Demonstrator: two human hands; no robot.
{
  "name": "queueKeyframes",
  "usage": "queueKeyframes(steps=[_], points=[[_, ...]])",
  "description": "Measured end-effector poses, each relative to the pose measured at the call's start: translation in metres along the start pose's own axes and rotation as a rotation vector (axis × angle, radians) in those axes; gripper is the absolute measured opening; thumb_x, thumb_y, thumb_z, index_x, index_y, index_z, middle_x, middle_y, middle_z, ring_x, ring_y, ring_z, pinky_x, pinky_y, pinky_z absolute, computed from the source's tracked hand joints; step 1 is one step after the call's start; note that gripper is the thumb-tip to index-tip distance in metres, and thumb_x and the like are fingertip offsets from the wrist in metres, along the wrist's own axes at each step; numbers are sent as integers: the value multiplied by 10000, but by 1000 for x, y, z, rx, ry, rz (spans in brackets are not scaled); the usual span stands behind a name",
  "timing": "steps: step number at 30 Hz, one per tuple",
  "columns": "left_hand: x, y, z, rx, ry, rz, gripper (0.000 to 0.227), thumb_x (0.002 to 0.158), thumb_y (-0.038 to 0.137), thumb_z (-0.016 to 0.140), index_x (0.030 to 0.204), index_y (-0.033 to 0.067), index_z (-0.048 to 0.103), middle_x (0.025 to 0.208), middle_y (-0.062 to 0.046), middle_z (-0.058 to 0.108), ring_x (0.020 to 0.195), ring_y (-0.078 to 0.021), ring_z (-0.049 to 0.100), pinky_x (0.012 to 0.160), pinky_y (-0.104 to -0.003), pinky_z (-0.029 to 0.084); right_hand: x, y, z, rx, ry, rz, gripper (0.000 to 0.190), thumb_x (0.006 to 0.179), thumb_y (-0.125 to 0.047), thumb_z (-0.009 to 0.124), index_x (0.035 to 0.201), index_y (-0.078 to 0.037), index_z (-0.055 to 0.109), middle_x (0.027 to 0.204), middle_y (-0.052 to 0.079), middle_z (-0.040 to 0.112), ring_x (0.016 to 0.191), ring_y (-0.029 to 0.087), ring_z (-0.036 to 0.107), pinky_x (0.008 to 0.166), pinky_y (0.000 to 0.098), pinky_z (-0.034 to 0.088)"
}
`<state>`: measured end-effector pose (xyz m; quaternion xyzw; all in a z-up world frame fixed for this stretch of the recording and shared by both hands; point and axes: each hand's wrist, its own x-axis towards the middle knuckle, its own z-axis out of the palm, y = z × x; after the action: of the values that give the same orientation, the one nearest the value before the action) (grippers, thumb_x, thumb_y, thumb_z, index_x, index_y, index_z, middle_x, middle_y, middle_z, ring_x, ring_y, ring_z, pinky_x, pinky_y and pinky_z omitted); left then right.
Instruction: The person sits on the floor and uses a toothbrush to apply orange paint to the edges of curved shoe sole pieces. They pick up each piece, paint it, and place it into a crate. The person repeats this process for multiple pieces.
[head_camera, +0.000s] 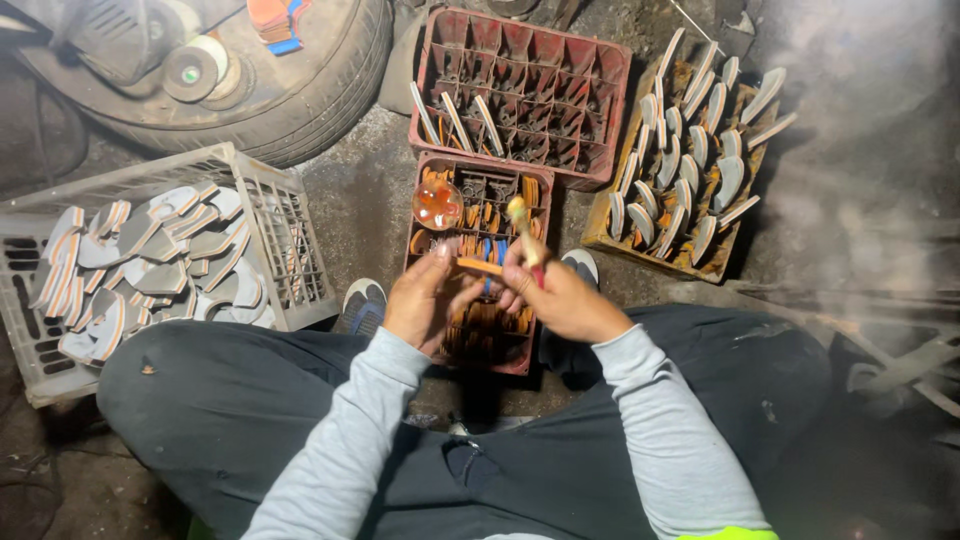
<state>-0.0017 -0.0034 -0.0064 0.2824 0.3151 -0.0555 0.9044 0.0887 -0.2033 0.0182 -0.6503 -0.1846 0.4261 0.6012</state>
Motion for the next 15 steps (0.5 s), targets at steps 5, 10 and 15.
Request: queueKeyframes(steps=[5,10,15], points=[[8,-23,-23,-3,106,5,378,980,195,618,1339,78,636,1148,-58,714,1065,-173,691,947,-361,579,-2,11,11,-415,78,-179,250,1023,-175,600,1185,-43,460,1025,171,657,935,323,709,758,391,582],[29,-35,-49,101,158,-115,312,988,147,652,1273,20,652,1016,-97,677,859,-197,662,793,-389,652,3,16,11,-713,40,-240,296,844,18,566,1116,-28,460,1058,175,599,1033,380,626,887,466,520],[59,-41,-87,264,212,-97,312,920,35,646,1223,-36,671,964,-162,720,737,-219,728,688,-352,651,10,9,12,-733,-103,49,214,960,-77,558,1153,-25,480,1075,162,575,1037,319,608,902,462,506]])
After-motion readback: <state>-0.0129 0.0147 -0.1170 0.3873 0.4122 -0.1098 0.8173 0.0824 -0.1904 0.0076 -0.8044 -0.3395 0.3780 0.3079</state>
